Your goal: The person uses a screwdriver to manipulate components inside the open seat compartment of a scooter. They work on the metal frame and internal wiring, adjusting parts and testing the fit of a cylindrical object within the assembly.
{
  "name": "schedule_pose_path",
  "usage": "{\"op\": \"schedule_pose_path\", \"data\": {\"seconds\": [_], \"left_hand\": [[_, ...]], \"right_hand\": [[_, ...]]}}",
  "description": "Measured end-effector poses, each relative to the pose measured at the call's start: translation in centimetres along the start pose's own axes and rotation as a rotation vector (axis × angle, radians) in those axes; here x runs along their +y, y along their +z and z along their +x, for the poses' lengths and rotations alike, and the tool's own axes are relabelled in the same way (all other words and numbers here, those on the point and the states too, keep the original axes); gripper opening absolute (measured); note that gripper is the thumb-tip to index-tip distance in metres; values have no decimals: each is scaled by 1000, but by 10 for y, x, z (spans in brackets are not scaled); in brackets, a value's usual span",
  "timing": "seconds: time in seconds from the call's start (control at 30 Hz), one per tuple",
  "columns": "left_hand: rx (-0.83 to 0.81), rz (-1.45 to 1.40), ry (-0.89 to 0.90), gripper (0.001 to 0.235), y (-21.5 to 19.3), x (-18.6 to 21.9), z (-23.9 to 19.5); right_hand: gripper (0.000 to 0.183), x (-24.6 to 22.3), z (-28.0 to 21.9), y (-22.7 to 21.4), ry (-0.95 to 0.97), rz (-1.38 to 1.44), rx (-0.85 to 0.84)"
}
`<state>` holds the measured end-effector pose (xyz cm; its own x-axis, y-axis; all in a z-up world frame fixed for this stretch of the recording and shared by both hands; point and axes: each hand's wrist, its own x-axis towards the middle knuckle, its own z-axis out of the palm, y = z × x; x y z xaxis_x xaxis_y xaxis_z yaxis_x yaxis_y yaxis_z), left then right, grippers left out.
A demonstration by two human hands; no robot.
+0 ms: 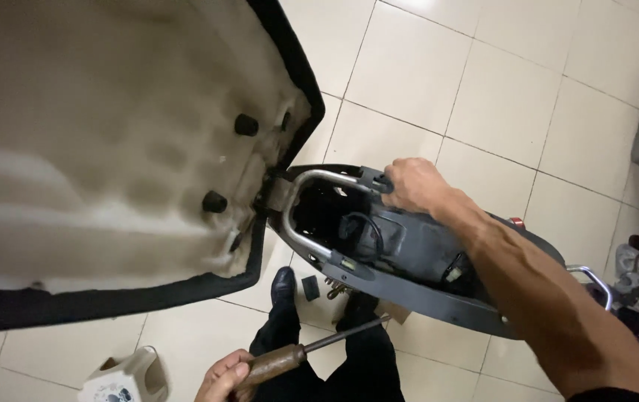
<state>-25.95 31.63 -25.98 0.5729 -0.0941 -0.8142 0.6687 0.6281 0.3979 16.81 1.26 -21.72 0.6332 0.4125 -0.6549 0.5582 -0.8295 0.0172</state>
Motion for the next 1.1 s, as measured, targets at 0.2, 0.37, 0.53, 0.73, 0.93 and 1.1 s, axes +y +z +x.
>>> {"op": "schedule_pose_path", "data": {"seconds": [0.2,0.37,0.53,0.73,0.93,1.1], "left_hand": [[-9,-23,-17,29,7,-1,16],[-69,-22,0,29,0,-7,26],[-63,85,24,33,21,7,18],[-5,147,-22,28,21,10,9],[41,278,-94,31,-16,-9,34],[181,441,-52,33,1,-11,34]], "right_hand": [[56,3,-24,-1,94,176,17],[59,5,-43,29,242,73,59],[49,22,-53,46,213,23,158],[54,16,-69,29,205,78,156],[43,38,-50,101,191,-94,572],[29,40,-83,83,283,-145,458]]}}
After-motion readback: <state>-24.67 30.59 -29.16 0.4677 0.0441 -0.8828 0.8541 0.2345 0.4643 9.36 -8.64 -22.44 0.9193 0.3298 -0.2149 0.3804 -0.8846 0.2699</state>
